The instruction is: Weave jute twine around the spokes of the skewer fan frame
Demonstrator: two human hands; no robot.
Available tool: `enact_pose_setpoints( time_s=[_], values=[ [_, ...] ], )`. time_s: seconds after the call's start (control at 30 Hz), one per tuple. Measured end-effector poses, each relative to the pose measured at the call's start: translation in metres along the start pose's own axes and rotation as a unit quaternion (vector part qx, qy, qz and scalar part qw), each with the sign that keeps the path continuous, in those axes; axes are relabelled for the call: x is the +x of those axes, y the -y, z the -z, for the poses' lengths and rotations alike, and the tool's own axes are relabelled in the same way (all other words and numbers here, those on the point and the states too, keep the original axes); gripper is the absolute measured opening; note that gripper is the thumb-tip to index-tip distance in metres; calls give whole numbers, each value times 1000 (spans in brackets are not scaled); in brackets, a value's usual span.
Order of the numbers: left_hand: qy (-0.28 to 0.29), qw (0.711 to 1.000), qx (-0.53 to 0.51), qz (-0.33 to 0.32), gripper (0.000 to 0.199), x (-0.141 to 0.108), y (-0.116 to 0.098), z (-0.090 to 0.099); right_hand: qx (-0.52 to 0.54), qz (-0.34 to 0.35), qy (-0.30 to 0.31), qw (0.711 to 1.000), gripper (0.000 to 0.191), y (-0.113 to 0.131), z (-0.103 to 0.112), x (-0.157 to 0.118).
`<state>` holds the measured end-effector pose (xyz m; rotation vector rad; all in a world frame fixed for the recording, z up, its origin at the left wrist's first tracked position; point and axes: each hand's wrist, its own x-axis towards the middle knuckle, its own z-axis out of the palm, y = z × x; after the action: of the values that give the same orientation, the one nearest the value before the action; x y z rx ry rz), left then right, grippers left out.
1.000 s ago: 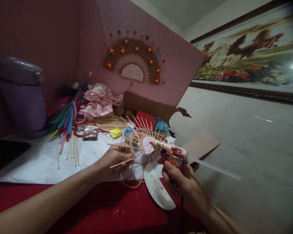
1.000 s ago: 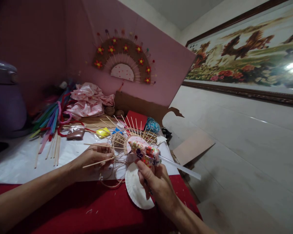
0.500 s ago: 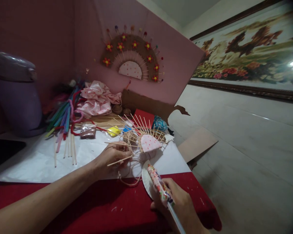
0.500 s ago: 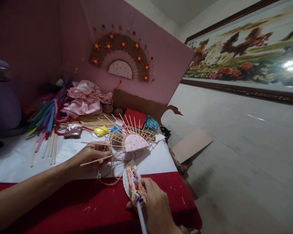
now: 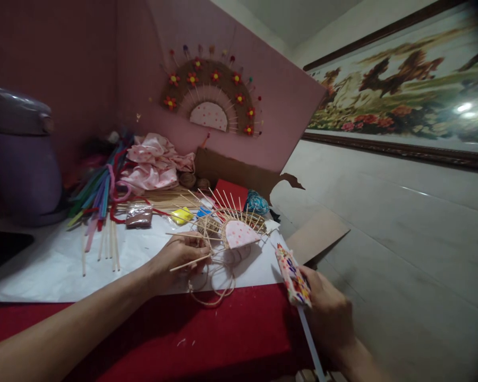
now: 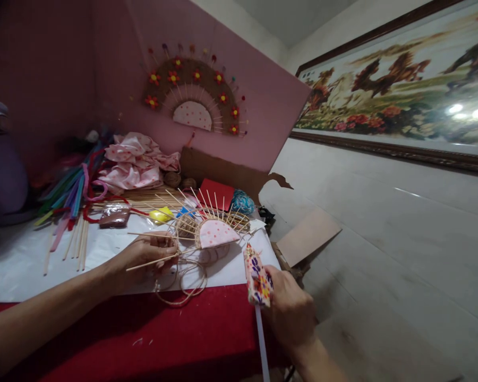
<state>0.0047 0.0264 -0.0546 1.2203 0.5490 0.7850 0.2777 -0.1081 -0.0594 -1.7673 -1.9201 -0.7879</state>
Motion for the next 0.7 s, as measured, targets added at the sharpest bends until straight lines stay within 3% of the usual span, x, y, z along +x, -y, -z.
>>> enact_pose_setpoints(
  time_s=[0.13,0.23,0.33,0.57,0.7],
  values=[
    [-6,1000,1,-5,12,0,-1,0,29,-22,96,995,29,-17,-26,11],
    [-10,1000,10,-6,13,0,0,1,75,-53,89,992,26,-22,-37,14],
    [-2,1000,13,-5,13,0,-1,0,90,-82,76,990,27,-24,-33,19],
    [0,1000,3,4,12,-1,-3,-2,-5,-110,176,978,21,-28,-19,22],
    [1,1000,0,5,12,0,-2,-2,-20,-116,185,976,22,-29,-22,20]
  ],
)
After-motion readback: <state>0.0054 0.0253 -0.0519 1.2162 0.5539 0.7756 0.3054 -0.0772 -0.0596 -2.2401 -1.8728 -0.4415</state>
